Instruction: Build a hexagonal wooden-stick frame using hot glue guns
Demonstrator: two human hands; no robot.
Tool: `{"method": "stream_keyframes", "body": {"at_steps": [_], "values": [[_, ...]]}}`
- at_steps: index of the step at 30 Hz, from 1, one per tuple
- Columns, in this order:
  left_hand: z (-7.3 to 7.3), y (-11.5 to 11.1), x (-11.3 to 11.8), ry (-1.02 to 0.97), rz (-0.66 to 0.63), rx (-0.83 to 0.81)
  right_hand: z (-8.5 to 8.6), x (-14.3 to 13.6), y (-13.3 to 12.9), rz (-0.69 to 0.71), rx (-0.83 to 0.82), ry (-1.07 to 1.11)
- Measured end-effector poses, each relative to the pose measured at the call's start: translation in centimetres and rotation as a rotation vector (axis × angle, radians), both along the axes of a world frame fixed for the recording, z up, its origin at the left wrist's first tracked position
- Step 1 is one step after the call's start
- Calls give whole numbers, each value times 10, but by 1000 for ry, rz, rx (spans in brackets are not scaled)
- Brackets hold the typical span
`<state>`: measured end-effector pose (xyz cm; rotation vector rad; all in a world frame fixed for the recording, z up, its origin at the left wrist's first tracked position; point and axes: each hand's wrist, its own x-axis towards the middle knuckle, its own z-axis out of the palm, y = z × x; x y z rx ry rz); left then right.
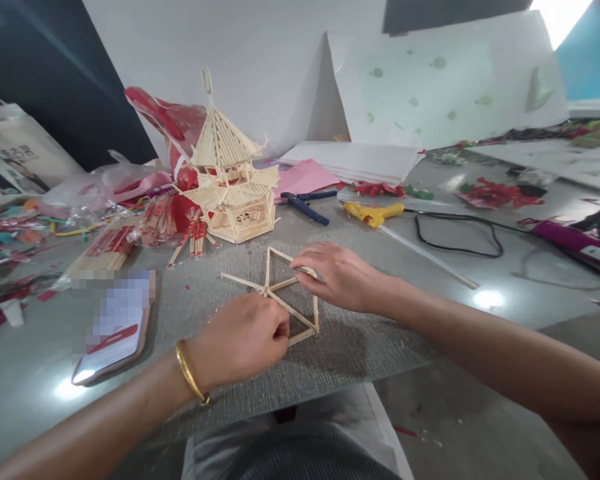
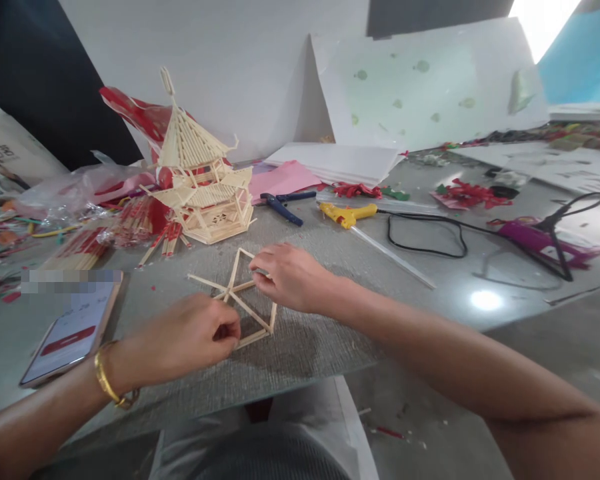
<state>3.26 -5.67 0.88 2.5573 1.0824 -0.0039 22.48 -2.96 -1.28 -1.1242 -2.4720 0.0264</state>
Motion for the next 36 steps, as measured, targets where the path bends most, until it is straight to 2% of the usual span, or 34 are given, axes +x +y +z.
{"method": "stream_keyframes", "body": {"at_steps": [12, 21, 36], "values": [[-2, -1, 2, 67, 1, 24, 6, -1, -9, 4, -84, -14], [2, -2, 4, 128, 19, 16, 17, 6, -17, 212, -337, -8], [0, 0, 6, 121, -17, 20, 31, 7, -20, 299, -558, -226]]}}
